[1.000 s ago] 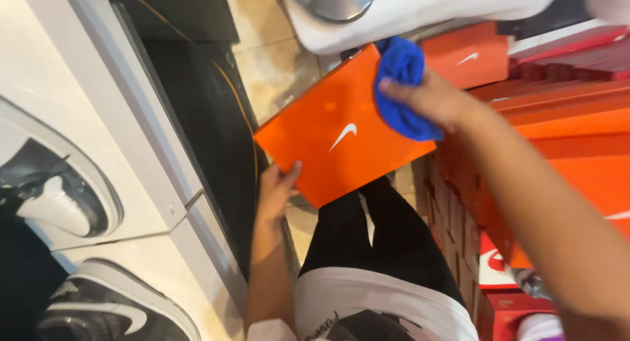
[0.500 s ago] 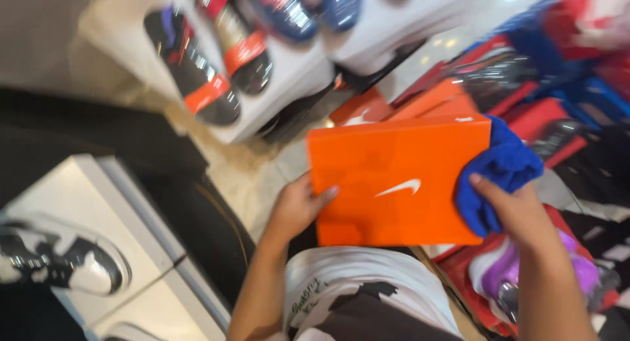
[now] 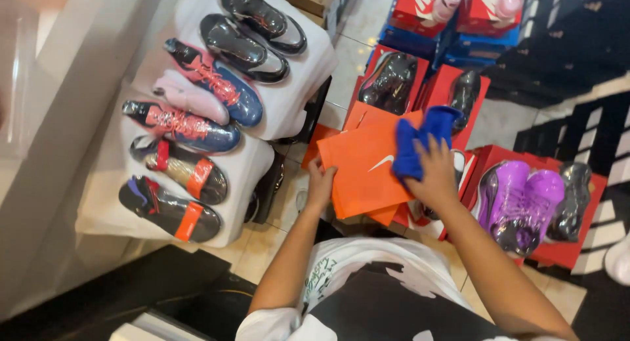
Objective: Wiping shoe boxes with a cloth and organizing them in stacks in a storage area.
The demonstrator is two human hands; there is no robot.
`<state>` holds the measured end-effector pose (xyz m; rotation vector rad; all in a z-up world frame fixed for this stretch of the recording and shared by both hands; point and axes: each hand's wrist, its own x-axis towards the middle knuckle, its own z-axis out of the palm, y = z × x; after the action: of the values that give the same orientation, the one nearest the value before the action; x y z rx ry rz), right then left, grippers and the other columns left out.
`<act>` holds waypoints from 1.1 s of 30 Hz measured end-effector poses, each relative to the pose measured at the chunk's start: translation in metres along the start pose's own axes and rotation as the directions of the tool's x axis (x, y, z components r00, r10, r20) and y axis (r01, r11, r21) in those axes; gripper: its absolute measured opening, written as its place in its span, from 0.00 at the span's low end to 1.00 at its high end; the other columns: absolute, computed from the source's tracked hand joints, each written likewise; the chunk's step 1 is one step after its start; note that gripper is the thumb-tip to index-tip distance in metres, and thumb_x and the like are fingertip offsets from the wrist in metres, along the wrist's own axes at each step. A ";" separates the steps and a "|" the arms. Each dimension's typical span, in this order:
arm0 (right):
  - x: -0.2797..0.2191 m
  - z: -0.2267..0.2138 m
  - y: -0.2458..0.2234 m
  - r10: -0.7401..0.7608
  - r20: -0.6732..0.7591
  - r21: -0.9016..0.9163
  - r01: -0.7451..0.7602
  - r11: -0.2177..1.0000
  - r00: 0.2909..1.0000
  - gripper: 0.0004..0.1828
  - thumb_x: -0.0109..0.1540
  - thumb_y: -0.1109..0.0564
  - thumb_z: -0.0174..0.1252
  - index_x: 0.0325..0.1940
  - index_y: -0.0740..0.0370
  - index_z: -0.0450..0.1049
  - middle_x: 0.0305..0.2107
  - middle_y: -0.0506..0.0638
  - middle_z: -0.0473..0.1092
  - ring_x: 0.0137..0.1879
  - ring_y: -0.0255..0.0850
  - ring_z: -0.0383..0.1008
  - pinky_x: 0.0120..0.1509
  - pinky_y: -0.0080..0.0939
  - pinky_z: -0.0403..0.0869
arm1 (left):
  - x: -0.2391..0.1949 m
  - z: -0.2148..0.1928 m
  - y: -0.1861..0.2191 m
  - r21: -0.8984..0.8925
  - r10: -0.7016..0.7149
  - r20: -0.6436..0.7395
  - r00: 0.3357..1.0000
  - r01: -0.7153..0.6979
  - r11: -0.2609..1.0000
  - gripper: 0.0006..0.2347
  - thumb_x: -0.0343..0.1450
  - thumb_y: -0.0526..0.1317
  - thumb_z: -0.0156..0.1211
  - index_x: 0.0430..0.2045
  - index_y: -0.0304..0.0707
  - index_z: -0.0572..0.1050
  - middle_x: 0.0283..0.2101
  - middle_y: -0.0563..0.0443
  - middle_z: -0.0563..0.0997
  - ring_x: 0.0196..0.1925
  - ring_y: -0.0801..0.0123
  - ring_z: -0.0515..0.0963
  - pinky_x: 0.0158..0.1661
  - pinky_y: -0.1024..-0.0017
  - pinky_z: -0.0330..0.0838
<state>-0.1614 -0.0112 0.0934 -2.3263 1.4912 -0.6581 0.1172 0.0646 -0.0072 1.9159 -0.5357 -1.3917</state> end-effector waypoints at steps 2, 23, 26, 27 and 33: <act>0.009 0.008 -0.051 0.017 0.176 -0.230 0.025 0.973 0.984 0.55 0.46 0.40 0.69 0.77 0.51 0.61 0.73 0.67 0.54 0.76 0.79 0.45 0.73 0.81 0.48 | -0.075 -0.011 0.094 -0.102 0.179 -0.027 0.983 -0.181 0.978 0.34 0.77 0.51 0.49 0.73 0.29 0.45 0.72 0.15 0.52 0.74 0.30 0.52 0.71 0.41 0.48; 0.046 0.054 -0.061 -0.451 0.032 0.120 0.445 0.888 0.892 0.36 0.61 0.27 0.50 0.56 0.56 0.79 0.47 0.64 0.76 0.57 0.66 0.74 0.64 0.64 0.69 | -0.034 -0.014 0.044 -0.127 0.347 0.164 0.923 -0.330 0.936 0.29 0.81 0.37 0.39 0.72 0.23 0.31 0.74 0.19 0.42 0.77 0.35 0.45 0.73 0.44 0.39; 0.063 0.047 -0.019 -0.067 -0.062 -0.446 0.033 0.895 0.996 0.43 0.51 0.36 0.66 0.70 0.48 0.73 0.60 0.58 0.71 0.66 0.65 0.67 0.68 0.63 0.66 | -0.008 0.005 0.001 -0.085 0.315 0.149 0.937 -0.306 0.948 0.32 0.81 0.47 0.42 0.76 0.40 0.32 0.77 0.38 0.43 0.78 0.55 0.47 0.73 0.56 0.45; 0.081 0.063 -0.021 -0.078 -0.061 -0.443 0.043 0.896 0.995 0.43 0.51 0.36 0.66 0.70 0.48 0.73 0.60 0.58 0.71 0.66 0.65 0.67 0.68 0.63 0.66 | -0.006 0.005 0.003 -0.088 0.318 0.139 0.938 -0.308 0.947 0.32 0.81 0.47 0.42 0.76 0.40 0.32 0.77 0.38 0.43 0.78 0.55 0.47 0.73 0.56 0.45; 0.144 0.131 -0.129 0.285 0.514 -0.449 -0.030 0.893 0.809 0.32 0.51 0.21 0.54 0.35 0.47 0.83 0.30 0.50 0.80 0.45 0.51 0.82 0.49 0.53 0.77 | 0.010 0.020 -0.034 -0.065 0.349 0.097 0.932 -0.344 0.937 0.29 0.81 0.42 0.42 0.75 0.36 0.36 0.75 0.33 0.48 0.77 0.48 0.52 0.74 0.51 0.45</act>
<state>0.0591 -0.0878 0.0749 -2.3312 1.6032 0.4415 0.0991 0.0744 -0.0424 1.6190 -0.8420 -1.2651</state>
